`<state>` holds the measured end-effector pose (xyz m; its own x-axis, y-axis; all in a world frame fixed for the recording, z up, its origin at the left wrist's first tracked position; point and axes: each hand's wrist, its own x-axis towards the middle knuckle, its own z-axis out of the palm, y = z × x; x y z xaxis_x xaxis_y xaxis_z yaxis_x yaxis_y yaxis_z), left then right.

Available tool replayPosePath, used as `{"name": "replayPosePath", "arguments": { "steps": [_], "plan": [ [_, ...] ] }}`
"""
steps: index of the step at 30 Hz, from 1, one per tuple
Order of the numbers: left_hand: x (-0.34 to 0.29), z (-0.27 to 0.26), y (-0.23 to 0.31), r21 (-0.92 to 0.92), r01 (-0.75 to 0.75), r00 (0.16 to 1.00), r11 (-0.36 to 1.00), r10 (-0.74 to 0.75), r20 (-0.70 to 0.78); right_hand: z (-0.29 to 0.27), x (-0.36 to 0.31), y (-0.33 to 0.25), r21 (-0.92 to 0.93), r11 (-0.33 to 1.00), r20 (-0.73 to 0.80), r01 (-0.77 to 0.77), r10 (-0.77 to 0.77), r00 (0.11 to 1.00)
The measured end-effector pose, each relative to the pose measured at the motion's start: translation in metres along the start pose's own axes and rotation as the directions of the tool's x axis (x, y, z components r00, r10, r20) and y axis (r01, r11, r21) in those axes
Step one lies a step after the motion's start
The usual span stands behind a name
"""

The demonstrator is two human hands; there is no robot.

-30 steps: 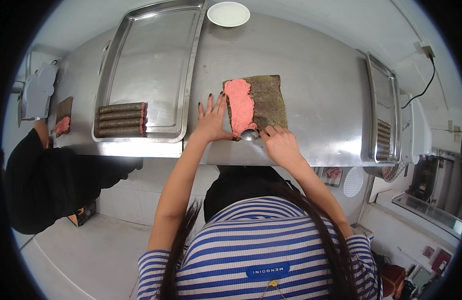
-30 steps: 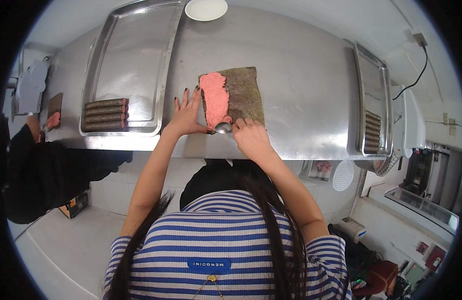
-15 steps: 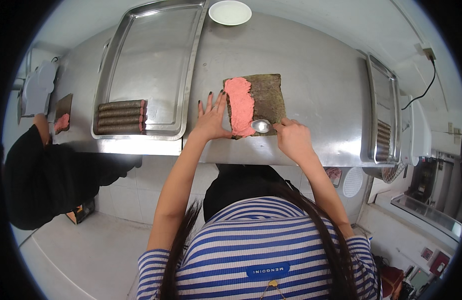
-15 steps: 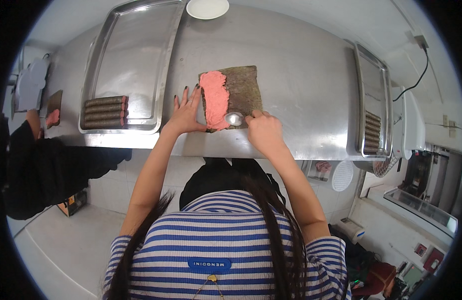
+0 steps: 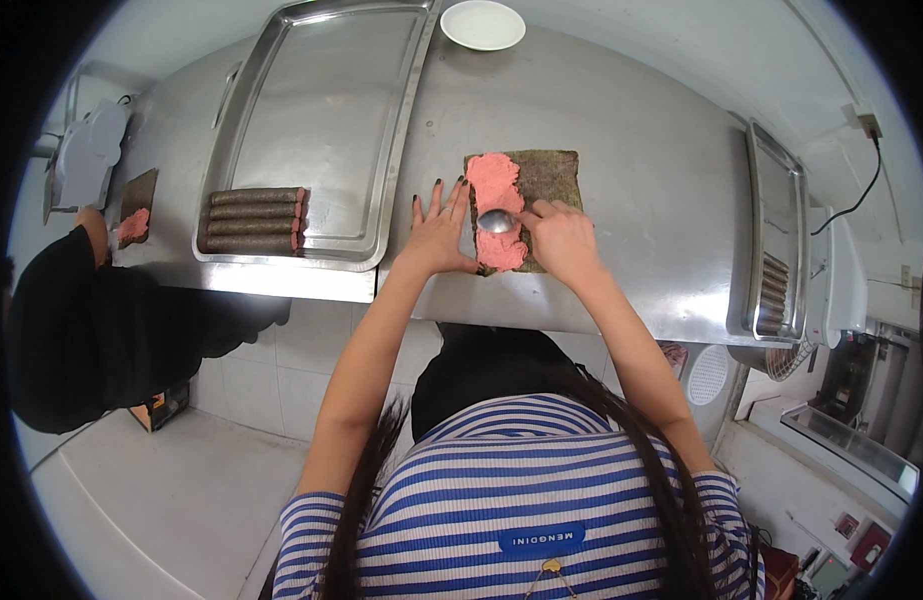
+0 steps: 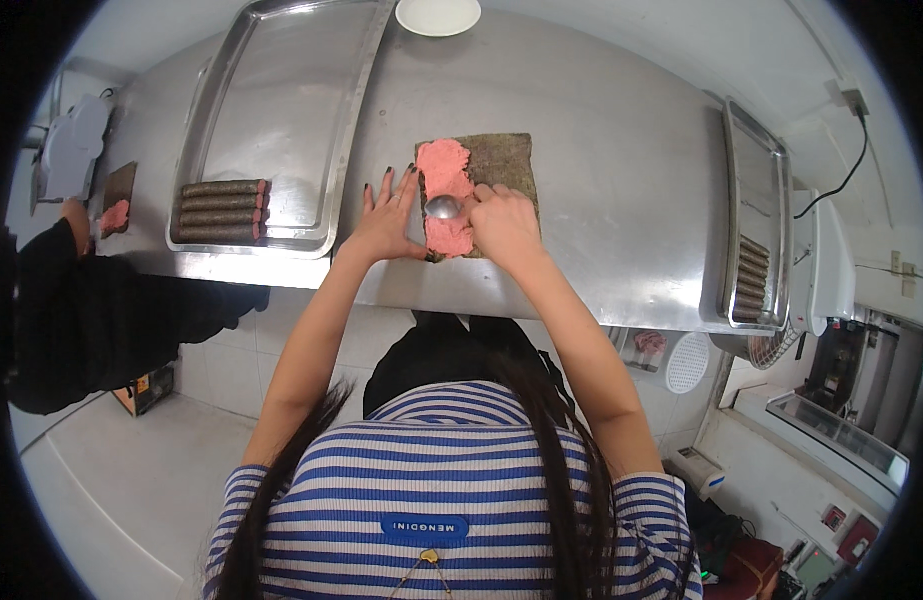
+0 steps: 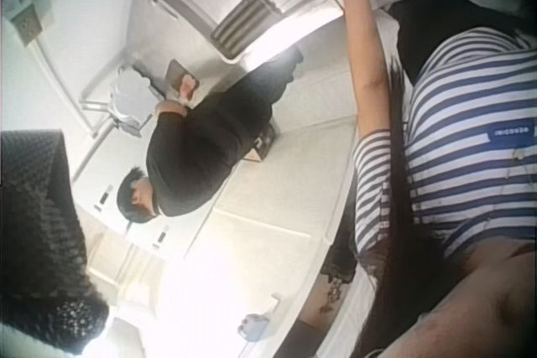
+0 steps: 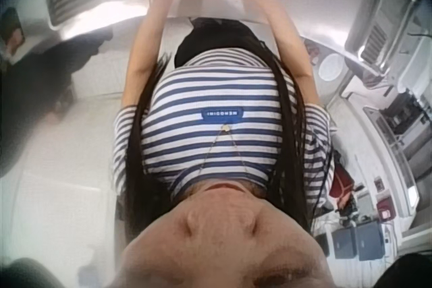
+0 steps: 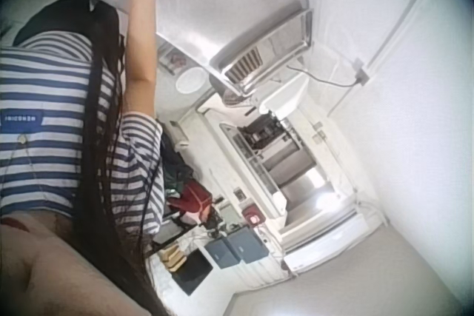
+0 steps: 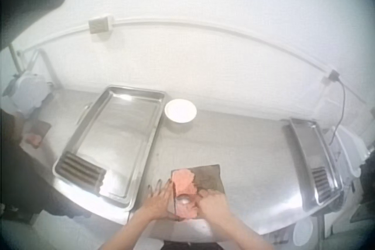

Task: The person spreads a pink filling onto a sheet of nori using a spoon, then rolls the nori into a cylindrical sushi roll. The completed roll is placed on a metal tray alongside other finished rolls. The process is repeated with additional nori sheets.

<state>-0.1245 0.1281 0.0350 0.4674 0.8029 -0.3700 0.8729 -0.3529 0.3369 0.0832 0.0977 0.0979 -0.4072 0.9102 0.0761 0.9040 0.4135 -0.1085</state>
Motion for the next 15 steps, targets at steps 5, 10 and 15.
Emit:
{"name": "replayPosePath", "arguments": {
  "steps": [5,10,15],
  "plan": [
    [-0.002,-0.001,0.002,-0.009,0.015,1.000,1.000,-0.015,0.006,-0.007,-0.005,0.010,0.113,0.974,-0.026,-0.198,0.203,0.979],
    [-0.011,0.006,0.000,-0.113,0.011,0.998,0.994,-0.017,-0.056,-0.021,-0.018,0.020,0.154,0.951,0.032,-0.268,0.266,0.963],
    [-0.012,0.003,0.002,-0.134,0.020,0.999,0.991,-0.025,-0.033,-0.024,-0.028,0.021,0.169,0.942,0.145,-0.291,0.269,0.952]
  ]
}}
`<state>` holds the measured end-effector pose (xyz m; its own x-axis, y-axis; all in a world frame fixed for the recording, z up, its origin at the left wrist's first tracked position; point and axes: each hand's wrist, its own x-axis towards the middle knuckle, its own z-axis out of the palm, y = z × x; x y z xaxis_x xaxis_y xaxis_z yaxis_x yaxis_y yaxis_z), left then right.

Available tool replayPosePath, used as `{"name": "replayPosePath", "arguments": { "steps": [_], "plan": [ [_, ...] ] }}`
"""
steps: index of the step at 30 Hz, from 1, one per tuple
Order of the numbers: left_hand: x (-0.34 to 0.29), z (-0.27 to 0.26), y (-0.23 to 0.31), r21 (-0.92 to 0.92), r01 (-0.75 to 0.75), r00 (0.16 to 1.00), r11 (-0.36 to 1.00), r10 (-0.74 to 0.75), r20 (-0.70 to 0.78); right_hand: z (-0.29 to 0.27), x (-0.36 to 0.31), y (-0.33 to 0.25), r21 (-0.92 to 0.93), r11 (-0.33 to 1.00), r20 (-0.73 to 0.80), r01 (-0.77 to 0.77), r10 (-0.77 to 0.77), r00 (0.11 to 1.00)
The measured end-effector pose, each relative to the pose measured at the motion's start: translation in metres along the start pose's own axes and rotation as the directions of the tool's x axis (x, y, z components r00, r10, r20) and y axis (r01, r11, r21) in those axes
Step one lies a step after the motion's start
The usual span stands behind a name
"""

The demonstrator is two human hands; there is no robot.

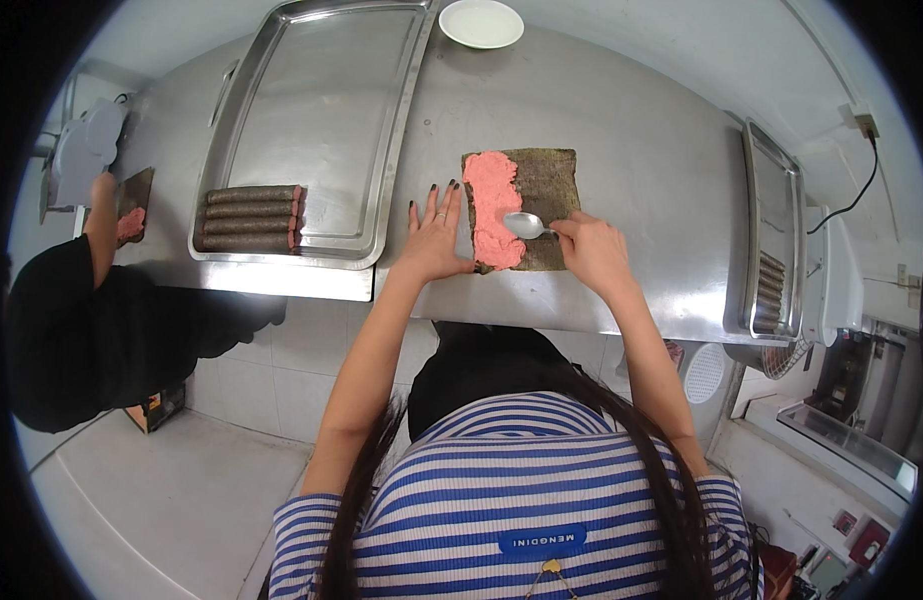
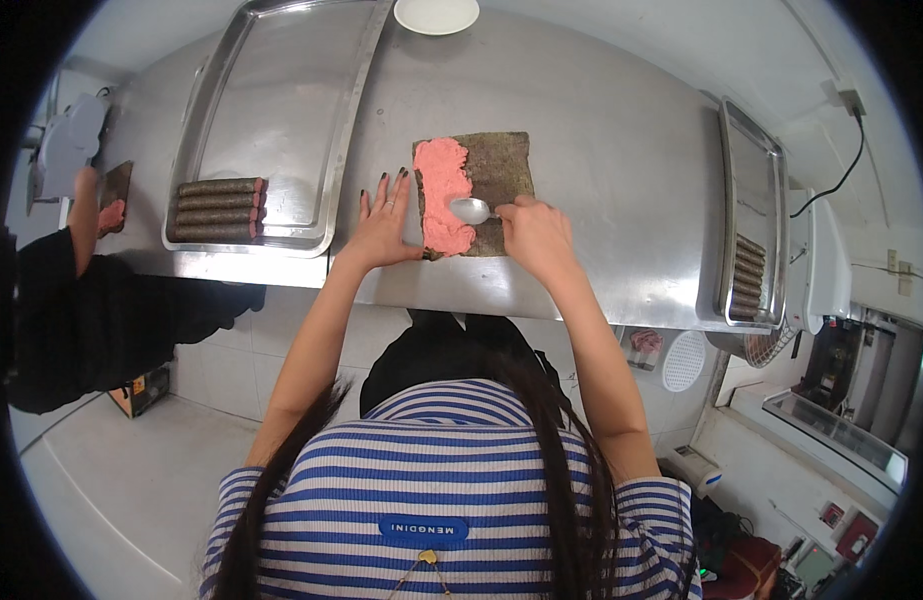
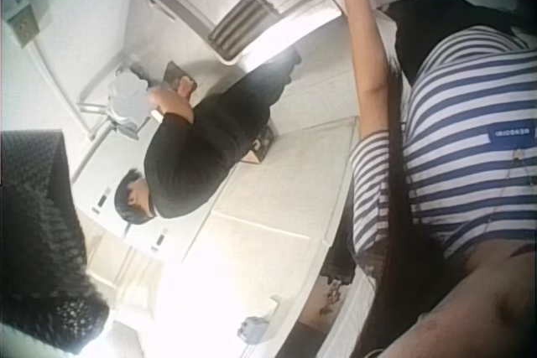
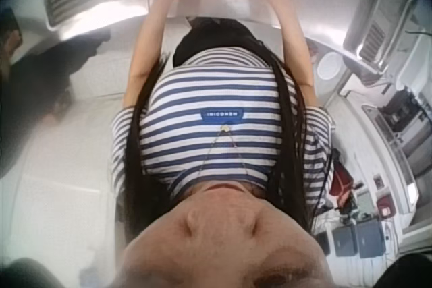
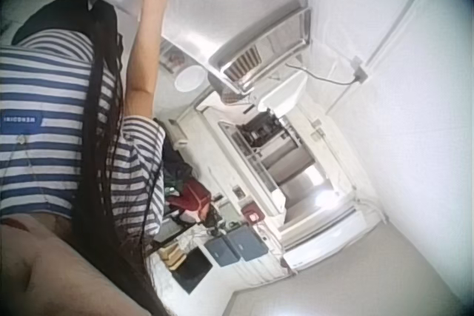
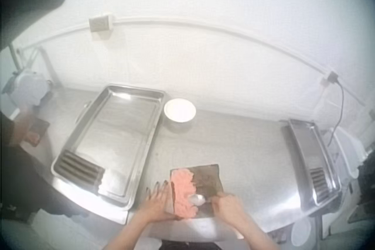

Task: The person spreads a pink filling onto a sheet of nori using a spoon, then rolls the nori into a cylindrical sushi roll. The completed roll is placed on a metal tray alongside other finished rolls. The process is repeated with additional nori sheets.

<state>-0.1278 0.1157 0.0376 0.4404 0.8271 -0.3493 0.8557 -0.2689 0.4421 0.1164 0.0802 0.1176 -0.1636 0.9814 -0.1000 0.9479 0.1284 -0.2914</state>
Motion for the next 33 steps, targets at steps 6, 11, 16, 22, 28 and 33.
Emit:
{"name": "replayPosePath", "arguments": {
  "steps": [6,11,16,22,28,33],
  "plan": [
    [0.001,0.001,-0.001,-0.022,-0.001,1.000,1.000,0.001,-0.012,-0.002,-0.003,-0.004,0.030,0.999,0.011,0.010,-0.010,1.000],
    [0.001,0.006,-0.005,-0.049,-0.019,0.999,0.999,0.017,-0.045,-0.003,0.000,-0.006,-0.006,1.000,0.011,0.006,-0.006,1.000],
    [0.001,0.005,-0.005,-0.042,-0.017,0.999,0.999,0.016,-0.028,0.005,0.002,-0.008,-0.074,0.997,0.028,0.037,-0.035,0.999],
    [0.001,0.007,-0.006,-0.051,-0.019,0.999,0.999,0.017,-0.031,0.013,0.004,-0.015,-0.107,0.955,0.112,0.275,-0.263,0.958],
    [0.000,0.002,-0.002,-0.044,-0.015,1.000,0.999,0.014,-0.025,0.023,0.036,-0.012,-0.278,0.934,-0.009,0.224,-0.236,0.972],
    [0.000,0.005,-0.006,-0.044,-0.025,0.999,0.999,0.023,-0.036,0.008,0.049,-0.010,-0.221,0.952,0.040,0.212,-0.209,0.977]
  ]
}}
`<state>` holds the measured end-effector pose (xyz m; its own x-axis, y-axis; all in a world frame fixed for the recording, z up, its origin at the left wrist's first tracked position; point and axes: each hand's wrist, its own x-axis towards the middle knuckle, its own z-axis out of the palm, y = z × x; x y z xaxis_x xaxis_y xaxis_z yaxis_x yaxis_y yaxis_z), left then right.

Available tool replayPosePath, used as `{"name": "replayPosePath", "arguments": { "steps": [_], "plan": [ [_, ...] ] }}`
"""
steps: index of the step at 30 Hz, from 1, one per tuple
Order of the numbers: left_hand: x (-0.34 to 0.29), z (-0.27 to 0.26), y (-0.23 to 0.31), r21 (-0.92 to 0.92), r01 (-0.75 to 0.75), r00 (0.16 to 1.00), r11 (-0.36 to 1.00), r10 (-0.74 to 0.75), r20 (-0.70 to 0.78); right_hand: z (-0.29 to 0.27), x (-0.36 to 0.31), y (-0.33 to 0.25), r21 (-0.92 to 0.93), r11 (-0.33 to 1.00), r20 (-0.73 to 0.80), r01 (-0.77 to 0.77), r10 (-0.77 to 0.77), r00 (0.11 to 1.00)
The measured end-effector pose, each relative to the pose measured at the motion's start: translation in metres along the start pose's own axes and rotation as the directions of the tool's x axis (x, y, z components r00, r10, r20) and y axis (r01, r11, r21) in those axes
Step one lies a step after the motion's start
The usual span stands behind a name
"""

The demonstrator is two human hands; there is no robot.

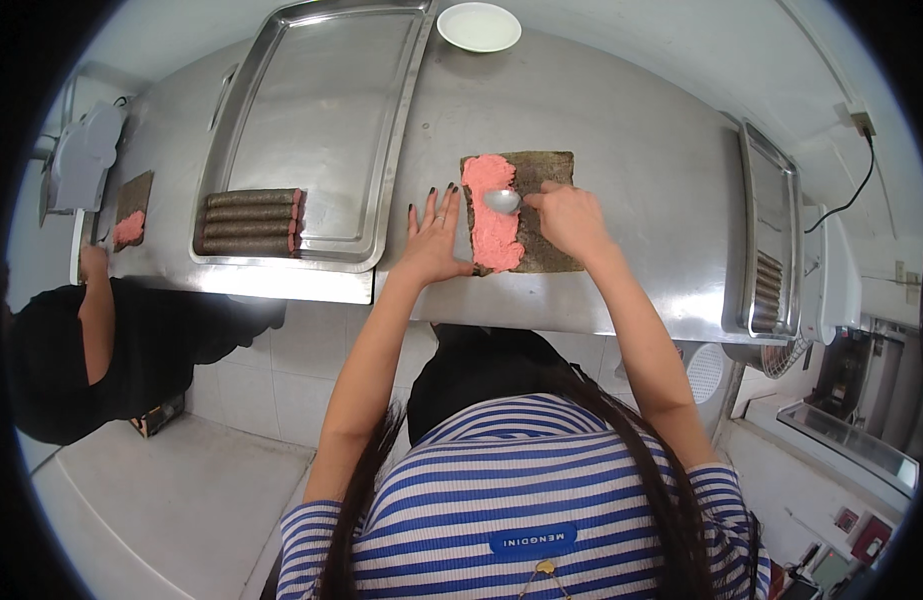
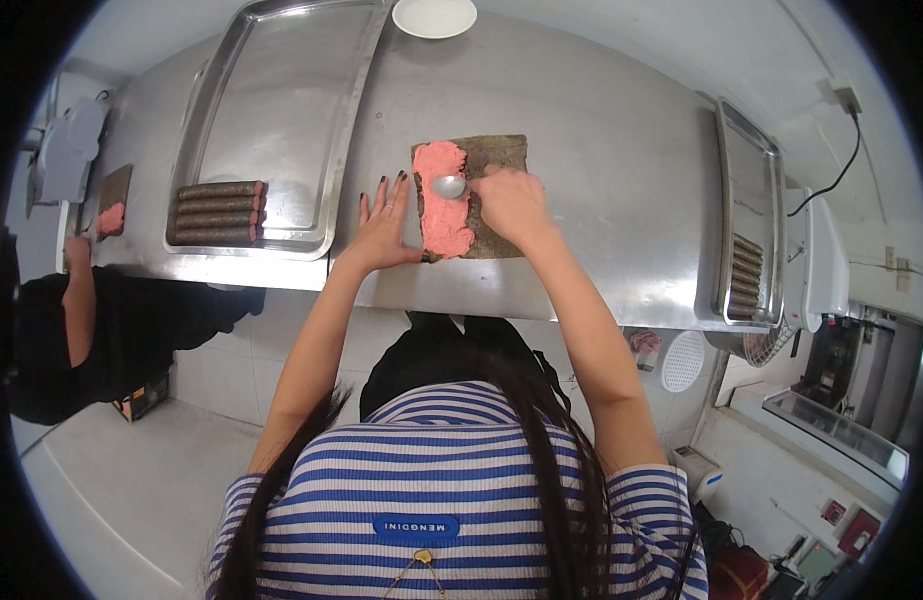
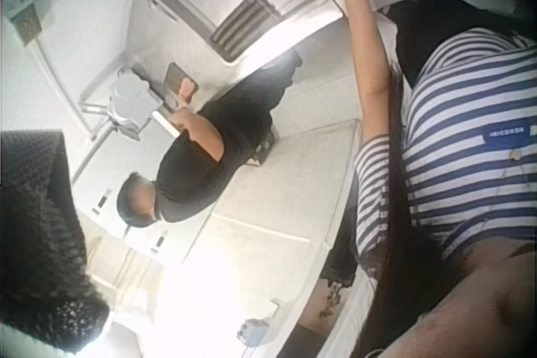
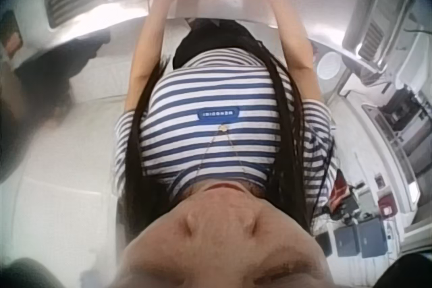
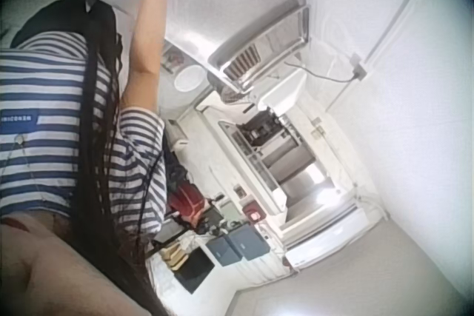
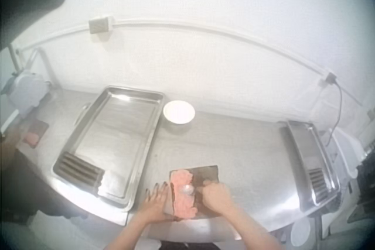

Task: The person spreads a pink filling onto a sheet of nori using a spoon, then rolls the nori into a cylindrical sushi roll. The completed roll is placed on a metal tray alongside other finished rolls. The process is repeated with additional nori sheets.

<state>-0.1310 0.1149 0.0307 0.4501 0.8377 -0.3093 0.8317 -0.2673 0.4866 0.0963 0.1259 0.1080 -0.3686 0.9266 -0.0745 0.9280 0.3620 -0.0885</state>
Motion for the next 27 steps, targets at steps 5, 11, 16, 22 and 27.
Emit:
{"name": "replayPosePath", "arguments": {
  "steps": [5,11,16,22,27],
  "plan": [
    [0.000,0.001,0.000,0.003,0.000,1.000,1.000,0.000,-0.005,0.000,-0.023,-0.015,-0.031,0.996,0.103,0.082,-0.078,0.992],
    [0.000,0.000,0.000,0.019,0.005,1.000,1.000,-0.006,0.017,0.008,-0.046,-0.026,-0.032,0.989,0.040,0.143,-0.142,0.989],
    [0.000,-0.001,0.001,0.007,-0.002,1.000,1.000,0.001,0.018,0.012,-0.056,-0.034,-0.041,0.986,0.023,0.163,-0.162,0.986],
    [0.001,0.000,-0.001,0.001,0.000,1.000,1.000,-0.001,0.011,0.017,-0.062,-0.038,-0.083,0.979,0.084,0.186,-0.179,0.980],
    [0.001,-0.005,0.002,0.027,0.004,0.999,1.000,-0.005,0.037,0.016,-0.066,-0.038,-0.089,0.977,0.076,0.196,-0.189,0.979]
  ]
}}
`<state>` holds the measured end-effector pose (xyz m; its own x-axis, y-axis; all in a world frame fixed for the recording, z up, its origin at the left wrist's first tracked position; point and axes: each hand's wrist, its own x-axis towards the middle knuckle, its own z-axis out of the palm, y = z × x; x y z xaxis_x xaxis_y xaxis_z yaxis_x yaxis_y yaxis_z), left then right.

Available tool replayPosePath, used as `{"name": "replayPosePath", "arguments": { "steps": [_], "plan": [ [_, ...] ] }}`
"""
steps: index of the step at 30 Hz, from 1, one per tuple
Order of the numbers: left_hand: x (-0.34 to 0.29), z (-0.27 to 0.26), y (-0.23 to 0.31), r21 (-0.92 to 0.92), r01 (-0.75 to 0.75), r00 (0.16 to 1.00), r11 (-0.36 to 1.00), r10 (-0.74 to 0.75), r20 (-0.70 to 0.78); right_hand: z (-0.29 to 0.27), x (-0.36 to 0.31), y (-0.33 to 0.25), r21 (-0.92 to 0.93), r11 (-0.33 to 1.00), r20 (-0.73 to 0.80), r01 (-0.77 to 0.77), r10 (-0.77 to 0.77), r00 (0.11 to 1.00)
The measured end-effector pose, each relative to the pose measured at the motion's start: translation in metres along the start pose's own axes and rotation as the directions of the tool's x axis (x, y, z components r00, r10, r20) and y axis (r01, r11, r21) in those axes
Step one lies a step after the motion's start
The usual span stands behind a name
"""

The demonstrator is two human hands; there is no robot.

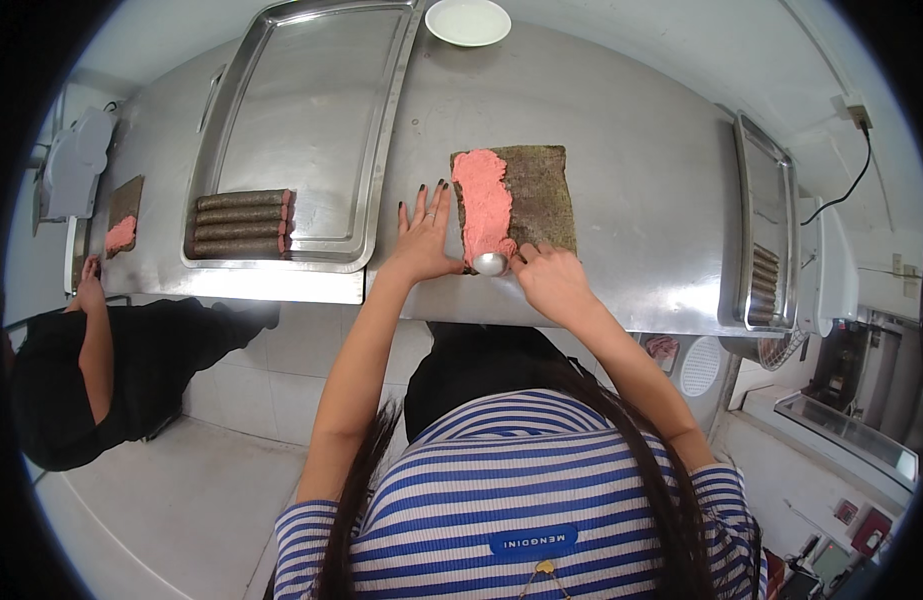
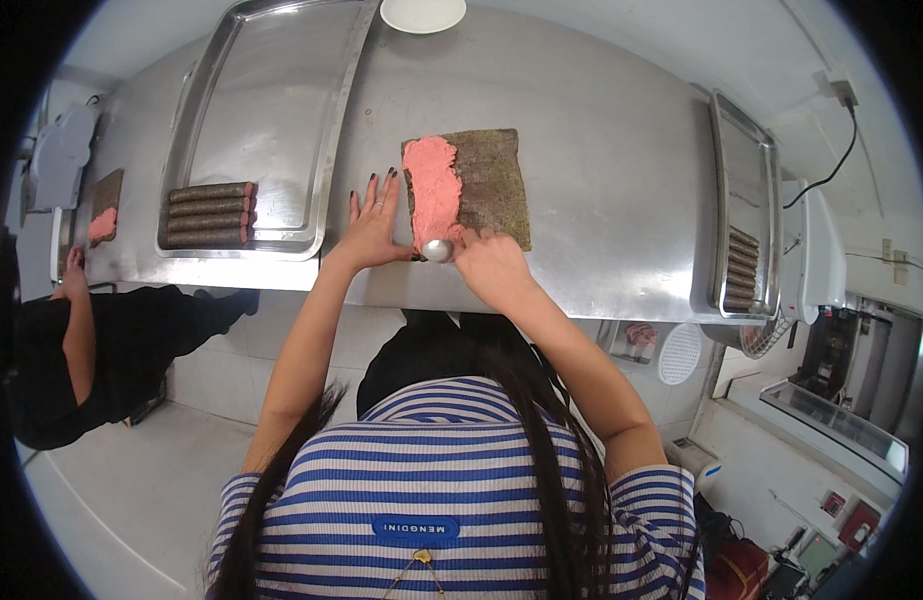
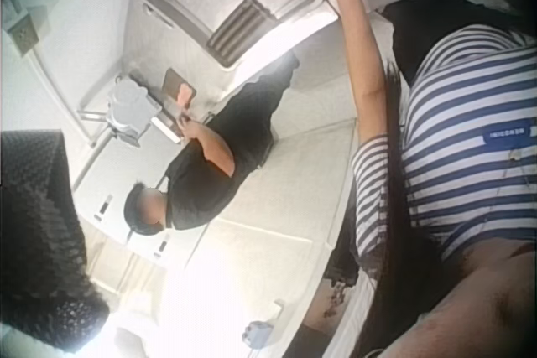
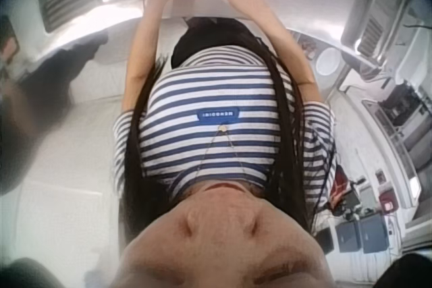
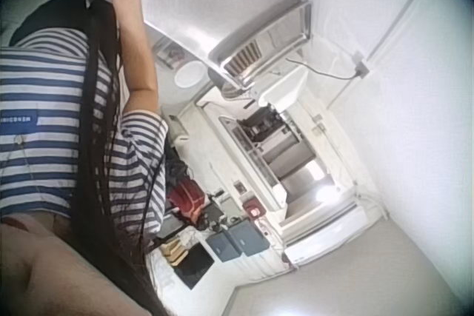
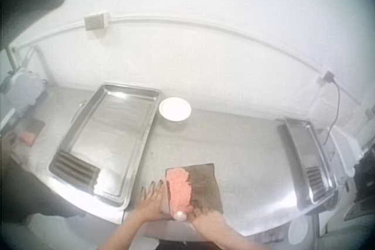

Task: The person spreads a pink filling onto a sheet of nori using a spoon, then rolls the nori into a cylindrical sushi roll. The completed roll is placed on a metal tray alongside other finished rolls. The process is repeated with additional nori sheets.

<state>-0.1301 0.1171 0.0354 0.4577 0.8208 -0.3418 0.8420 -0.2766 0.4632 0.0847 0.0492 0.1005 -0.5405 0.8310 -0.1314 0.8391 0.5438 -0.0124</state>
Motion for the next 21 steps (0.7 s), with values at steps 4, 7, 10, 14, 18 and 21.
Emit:
{"name": "replayPosePath", "arguments": {
  "steps": [4,7,10,14,18,21],
  "plan": [
    [0.000,-0.001,0.000,0.000,0.006,1.000,1.000,-0.006,0.004,-0.014,-0.004,0.012,0.027,0.999,0.057,-0.035,0.034,0.998],
    [0.000,0.000,-0.001,-0.001,0.013,1.000,1.000,-0.013,0.011,-0.030,-0.005,0.027,0.093,0.992,0.048,-0.088,0.084,0.995],
    [0.000,0.001,-0.001,-0.009,0.007,1.000,1.000,-0.007,0.004,-0.037,-0.002,0.029,0.098,0.993,-0.011,-0.070,0.072,0.997],
    [0.001,0.000,0.000,0.006,-0.002,1.000,1.000,0.002,0.013,-0.017,0.010,0.015,0.075,0.996,-0.118,0.048,-0.039,0.992],
    [0.000,0.006,-0.004,0.009,-0.005,1.000,1.000,0.005,-0.023,-0.006,0.019,0.014,0.016,1.000,-0.095,-0.006,0.007,0.995],
    [0.001,0.006,-0.004,0.020,0.001,1.000,1.000,-0.001,-0.015,-0.016,0.024,0.019,0.076,0.990,-0.065,-0.117,0.122,0.990]
  ]
}}
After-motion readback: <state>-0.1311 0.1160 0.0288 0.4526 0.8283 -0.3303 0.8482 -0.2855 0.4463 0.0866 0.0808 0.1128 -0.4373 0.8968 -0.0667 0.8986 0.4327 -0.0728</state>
